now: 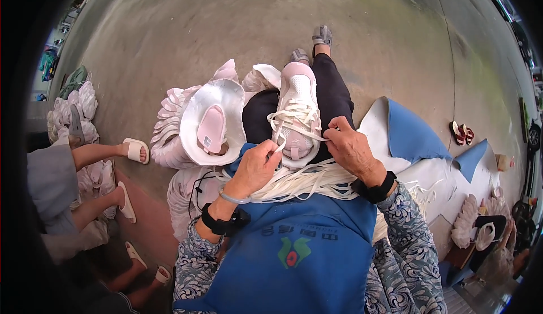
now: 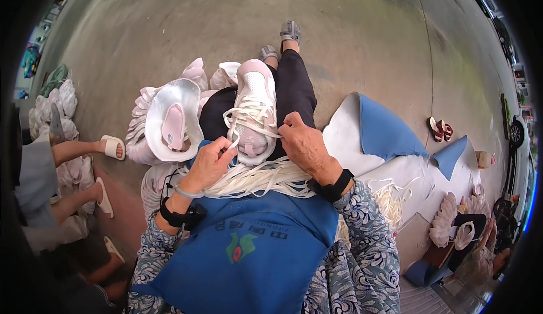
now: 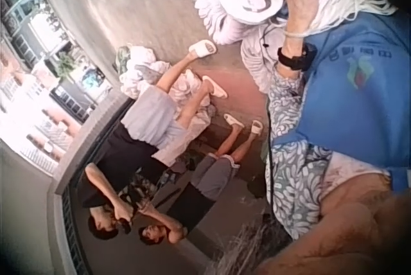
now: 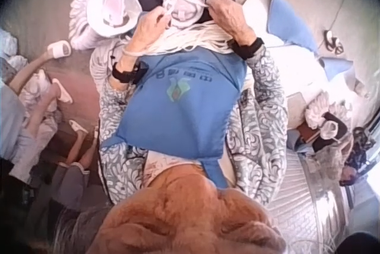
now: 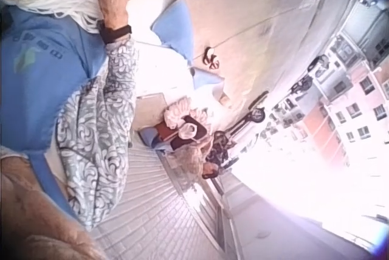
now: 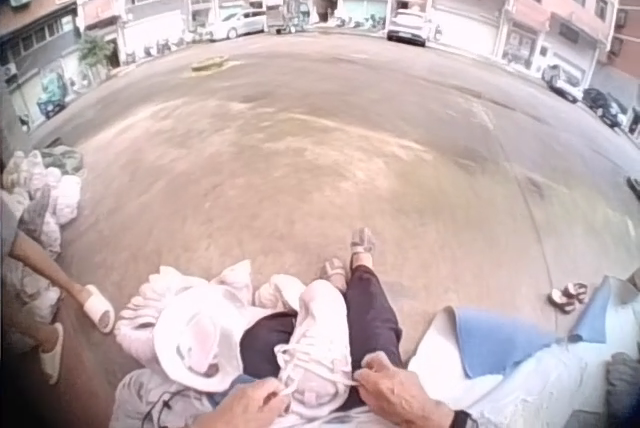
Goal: The recorder is sitting outdoors and lacing a pair of white sneakers.
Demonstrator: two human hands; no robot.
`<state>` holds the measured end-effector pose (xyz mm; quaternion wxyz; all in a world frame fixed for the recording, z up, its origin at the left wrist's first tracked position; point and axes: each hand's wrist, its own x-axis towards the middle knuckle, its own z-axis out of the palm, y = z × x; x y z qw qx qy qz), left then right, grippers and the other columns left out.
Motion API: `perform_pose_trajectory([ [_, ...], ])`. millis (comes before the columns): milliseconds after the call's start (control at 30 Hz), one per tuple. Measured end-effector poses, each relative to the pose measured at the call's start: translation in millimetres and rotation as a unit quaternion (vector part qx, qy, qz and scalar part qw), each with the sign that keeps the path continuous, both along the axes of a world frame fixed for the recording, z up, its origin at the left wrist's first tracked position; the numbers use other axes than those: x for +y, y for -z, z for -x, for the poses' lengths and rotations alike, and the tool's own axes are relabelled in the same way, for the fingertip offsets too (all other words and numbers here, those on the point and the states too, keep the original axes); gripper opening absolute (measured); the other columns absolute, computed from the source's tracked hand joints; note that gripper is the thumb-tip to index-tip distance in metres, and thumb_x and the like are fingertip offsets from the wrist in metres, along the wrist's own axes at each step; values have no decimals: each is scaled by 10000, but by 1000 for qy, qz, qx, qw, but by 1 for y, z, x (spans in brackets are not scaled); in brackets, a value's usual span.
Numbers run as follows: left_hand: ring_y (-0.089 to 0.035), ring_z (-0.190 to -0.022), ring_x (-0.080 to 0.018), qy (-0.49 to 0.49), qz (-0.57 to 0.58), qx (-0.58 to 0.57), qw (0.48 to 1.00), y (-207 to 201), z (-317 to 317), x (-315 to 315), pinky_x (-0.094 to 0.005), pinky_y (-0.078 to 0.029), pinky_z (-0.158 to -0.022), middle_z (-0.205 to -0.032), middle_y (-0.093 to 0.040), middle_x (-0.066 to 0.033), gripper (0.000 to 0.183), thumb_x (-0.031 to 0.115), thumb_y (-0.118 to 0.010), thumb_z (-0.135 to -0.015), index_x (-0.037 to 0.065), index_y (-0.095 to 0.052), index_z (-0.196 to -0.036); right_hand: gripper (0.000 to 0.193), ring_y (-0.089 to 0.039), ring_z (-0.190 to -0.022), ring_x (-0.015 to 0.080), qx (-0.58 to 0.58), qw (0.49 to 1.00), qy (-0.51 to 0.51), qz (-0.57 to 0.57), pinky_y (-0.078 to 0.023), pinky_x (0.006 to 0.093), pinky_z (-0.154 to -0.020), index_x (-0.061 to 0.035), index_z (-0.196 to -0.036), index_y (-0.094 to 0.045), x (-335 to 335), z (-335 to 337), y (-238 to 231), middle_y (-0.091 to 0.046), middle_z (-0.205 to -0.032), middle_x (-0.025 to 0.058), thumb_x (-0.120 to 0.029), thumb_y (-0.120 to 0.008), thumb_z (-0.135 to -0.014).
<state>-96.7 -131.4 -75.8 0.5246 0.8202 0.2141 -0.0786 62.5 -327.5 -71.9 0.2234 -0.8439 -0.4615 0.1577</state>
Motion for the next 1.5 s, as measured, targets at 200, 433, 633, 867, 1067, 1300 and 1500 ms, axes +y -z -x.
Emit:
perform_pose_trajectory([
  [200, -568, -559, -72, -77, 88, -1, 993, -13, 2, 1, -202, -485, -489, -730, -627, -33, 148, 143, -509, -965, 35, -523, -1066, 137, -595, -601, 139, 418, 886, 114, -165, -495, 291, -537, -12, -925, -592, 1, -13, -19, -591, -774, 23, -148, -602, -914],
  [433, -581, -565, -81, 17, 110, -13, 994, -19, -6, -6, -229, -483, -529, -752, -649, -61, 162, 105, -511, -943, 16, -587, -1055, 123, -614, -639, 133, 583, 773, 223, -112, -487, 269, -550, -7, -992, -579, -7, -12, -7, -613, -787, 52, -109, -559, -927],
  [633, -592, -565, -93, -14, 152, 7, 988, -9, -24, -16, -248, -488, -517, -714, -639, -72, 171, 114, -535, -924, -13, -620, -1000, 205, -625, -788, 305, 93, 979, 119, -136, -519, 373, -668, -36, -1008, -609, -28, -6, -11, -571, -981, 128, 13, -567, -814],
  [867, -593, -541, -101, -33, 126, -1, 991, -8, -43, -23, -259, -493, -485, -687, -634, -69, 199, 123, -553, -908, -24, -634, -1016, 234, -631, -835, 313, -10, 993, -113, 27, -546, 390, -668, -4, -978, -633, -20, 4, -6, -544, -1064, 107, 35, -578, -753],
  [1067, -588, -500, -119, -34, 114, -14, 993, -8, -52, -29, -276, -476, -461, -648, -632, -83, 221, 141, -558, -904, -23, -648, -1021, 101, -614, -760, 325, -8, 992, -123, -9, -515, 404, -644, -14, -875, -545, -17, -1, 3, -534, -888, 137, -5, -581, -781],
  [1300, -599, -492, -132, -16, 127, -2, 992, -8, -58, -31, -272, -468, -457, -646, -646, -97, 242, 162, -620, -867, -37, -647, -1003, 93, -621, -762, 349, 39, 994, 12, -103, -509, 421, -652, -37, -921, -611, -9, -11, 7, -609, -846, 141, -111, -587, -869],
  [1500, -523, -511, -67, -15, 113, 21, 993, -4, -63, -33, -235, -414, -434, -677, -638, -49, 248, 141, -672, -845, -46, -619, -1000, 133, -644, -760, 341, 32, 991, 61, -115, -521, 410, -654, -55, -941, -657, -13, -4, 11, -660, -855, 121, -152, -603, -868],
])
